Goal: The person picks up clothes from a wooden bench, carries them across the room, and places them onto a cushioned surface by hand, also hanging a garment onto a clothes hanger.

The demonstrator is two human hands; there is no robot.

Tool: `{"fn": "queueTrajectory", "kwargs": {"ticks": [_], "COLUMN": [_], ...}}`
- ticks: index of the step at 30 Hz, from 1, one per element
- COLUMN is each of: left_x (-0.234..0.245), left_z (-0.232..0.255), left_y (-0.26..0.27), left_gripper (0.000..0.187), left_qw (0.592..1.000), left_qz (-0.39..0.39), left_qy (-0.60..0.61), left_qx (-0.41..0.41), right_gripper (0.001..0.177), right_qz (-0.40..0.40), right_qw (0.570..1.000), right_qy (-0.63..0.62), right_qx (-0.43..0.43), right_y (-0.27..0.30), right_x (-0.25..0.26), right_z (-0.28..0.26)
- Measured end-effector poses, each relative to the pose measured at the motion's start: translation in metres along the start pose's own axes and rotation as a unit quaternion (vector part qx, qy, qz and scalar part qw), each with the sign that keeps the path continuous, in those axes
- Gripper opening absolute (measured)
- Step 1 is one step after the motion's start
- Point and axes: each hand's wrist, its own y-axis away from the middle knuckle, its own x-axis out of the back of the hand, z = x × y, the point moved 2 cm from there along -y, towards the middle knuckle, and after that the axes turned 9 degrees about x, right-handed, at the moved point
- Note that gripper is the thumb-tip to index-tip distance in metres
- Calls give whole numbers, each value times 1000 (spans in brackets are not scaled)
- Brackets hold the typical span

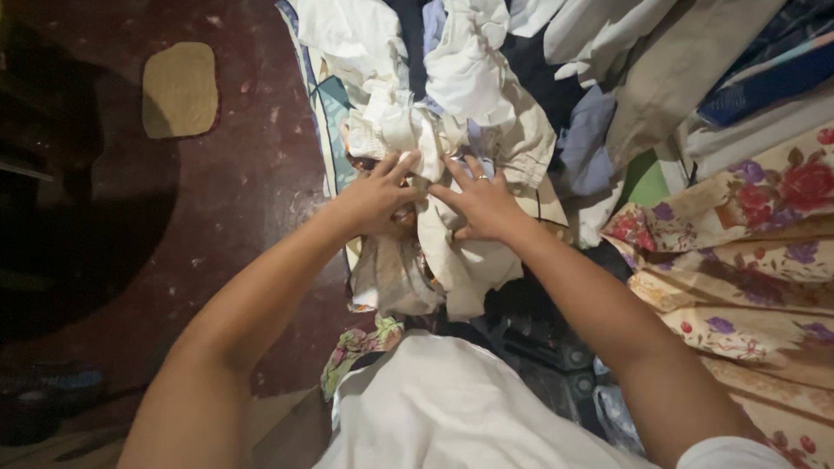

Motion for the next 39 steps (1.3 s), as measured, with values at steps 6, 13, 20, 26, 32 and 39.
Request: {"fn": "queueTrajectory", "kwargs": {"ticks": [6, 13, 20, 26, 32, 39], "left_x": [-13, 29, 57, 48, 32, 20], "left_z": [-24, -39, -68, -109, -147, -182], "left_y": [-26, -66, -129, -183, -240, -317], "left_gripper": [36, 45, 21, 20, 7, 21], "left_qw": [990, 975, 943, 945, 937, 925], "left_qz": [81, 187, 305, 289, 313, 352], "left_qy": [110, 120, 29, 132, 126, 119], "left_qx": [-32, 9, 127, 71, 85, 75], "right_gripper": [66, 41, 29, 18, 11, 21], "right_qz": [84, 243, 358, 362, 404, 393], "right_qw": [992, 935, 928, 931, 910, 914], "right_qy": [-72, -186, -101, 15, 71, 57], "right_qx": [60, 181, 22, -37, -67, -84], "right_y": [-12, -40, -76, -129, -201, -243], "right_x": [-31, -28, 27, 25, -11, -10], "right_z": [38, 116, 135, 169, 236, 300]}}
